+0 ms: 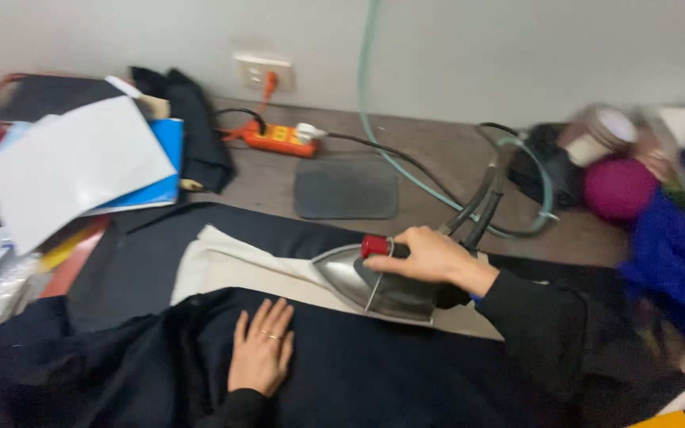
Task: Ironing and pressing seams of a dark garment using a steam iron and a wooden clapper on a workstation.
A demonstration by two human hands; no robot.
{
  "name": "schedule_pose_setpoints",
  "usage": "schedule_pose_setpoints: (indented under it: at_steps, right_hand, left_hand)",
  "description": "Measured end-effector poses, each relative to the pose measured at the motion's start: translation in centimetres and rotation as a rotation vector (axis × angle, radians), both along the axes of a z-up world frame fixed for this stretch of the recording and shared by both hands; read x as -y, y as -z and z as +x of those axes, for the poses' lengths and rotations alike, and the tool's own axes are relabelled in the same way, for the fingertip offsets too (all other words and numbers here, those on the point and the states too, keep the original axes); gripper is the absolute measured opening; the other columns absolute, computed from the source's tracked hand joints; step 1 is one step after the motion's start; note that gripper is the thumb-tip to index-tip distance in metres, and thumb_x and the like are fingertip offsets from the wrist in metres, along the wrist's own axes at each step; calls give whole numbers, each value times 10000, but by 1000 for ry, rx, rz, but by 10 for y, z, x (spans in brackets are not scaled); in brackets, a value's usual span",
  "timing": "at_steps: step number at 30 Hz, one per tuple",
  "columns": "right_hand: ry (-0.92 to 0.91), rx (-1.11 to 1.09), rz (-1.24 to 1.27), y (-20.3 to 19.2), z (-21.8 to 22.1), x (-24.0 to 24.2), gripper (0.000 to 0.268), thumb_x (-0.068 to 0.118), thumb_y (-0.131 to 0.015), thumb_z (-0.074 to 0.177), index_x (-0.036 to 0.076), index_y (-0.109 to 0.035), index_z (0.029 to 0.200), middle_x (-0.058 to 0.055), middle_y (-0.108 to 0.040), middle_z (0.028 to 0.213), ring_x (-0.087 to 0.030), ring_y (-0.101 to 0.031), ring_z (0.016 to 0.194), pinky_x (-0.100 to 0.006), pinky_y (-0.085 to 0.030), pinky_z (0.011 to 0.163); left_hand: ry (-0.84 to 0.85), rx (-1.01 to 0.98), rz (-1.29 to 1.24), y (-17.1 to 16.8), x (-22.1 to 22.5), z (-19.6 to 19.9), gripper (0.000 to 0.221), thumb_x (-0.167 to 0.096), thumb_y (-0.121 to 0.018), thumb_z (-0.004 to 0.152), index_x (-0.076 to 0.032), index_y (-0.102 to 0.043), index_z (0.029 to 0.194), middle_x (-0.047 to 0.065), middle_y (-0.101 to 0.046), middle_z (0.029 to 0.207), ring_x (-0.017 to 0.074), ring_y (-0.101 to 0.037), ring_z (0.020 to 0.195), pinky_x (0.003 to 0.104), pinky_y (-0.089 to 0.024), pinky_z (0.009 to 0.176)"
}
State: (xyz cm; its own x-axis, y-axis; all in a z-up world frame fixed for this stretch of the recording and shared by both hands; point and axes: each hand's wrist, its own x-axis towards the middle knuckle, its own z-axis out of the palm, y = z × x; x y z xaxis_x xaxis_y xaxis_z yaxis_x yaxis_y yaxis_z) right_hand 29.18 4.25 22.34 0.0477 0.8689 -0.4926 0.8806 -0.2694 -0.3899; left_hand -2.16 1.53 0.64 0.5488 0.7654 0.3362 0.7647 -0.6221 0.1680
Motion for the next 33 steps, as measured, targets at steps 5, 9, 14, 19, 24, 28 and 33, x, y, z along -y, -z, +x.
schedule_pose_setpoints:
  at_steps: [5,9,14,19,24,28,33]
  right_hand:
    - [5,136,-147,-10,17,78,539,740,-547,712,272,-722,914,-68,-708,820,-276,-668,836,-381,-442,698]
    - [46,220,-231,7,47,126,561,777,-568,711,273,-719,907,-86,-707,857,-310,-689,880,-399,-498,746]
    - [29,380,-202,41,117,185,609,824,-558,702,250,-696,851,-81,-720,870,-300,-690,869,-415,-517,783]
    - [84,500,-231,51,158,216,629,862,-558,652,353,-713,987,-151,-683,952,-338,-650,965,-412,-500,858]
    - [-86,521,-139,63,155,211,649,889,-572,669,262,-692,786,-79,-703,696,-283,-687,783,-409,-495,717]
    - [24,465,-210,54,133,198,583,840,-545,706,277,-671,788,5,-710,740,-224,-662,817,-366,-463,724]
    - [7,471,-199,50,118,188,609,853,-544,706,282,-692,858,-66,-673,760,-265,-637,843,-382,-454,740]
  left_hand:
    - [-14,-7,4,0,6,5,477,-349,-488,894,-240,-503,1358,-54,-494,1434,164,-392,1375,455,-224,1144]
    - [-21,-6,-21,-3,7,4,470,-344,-466,914,-227,-502,1367,-53,-488,1442,173,-383,1388,460,-226,1158]
    - [-22,-29,-34,2,7,2,486,-352,-462,910,-244,-482,1384,-67,-467,1458,161,-358,1403,457,-209,1166]
    - [-44,-29,36,10,6,6,489,-355,-495,881,-262,-502,1361,-81,-495,1435,143,-395,1382,441,-226,1164]
    - [92,25,-29,-6,-5,39,344,-278,-529,857,-269,-603,1193,-67,-619,1234,176,-537,1171,406,-312,1002]
    - [364,26,-5,5,-31,87,359,-250,-545,862,-208,-599,1215,-1,-600,1276,234,-535,1157,409,-344,945]
    - [51,-45,-253,-38,-81,130,814,-249,-596,831,-219,-167,1522,103,-86,1611,378,-152,1454,663,-308,1009]
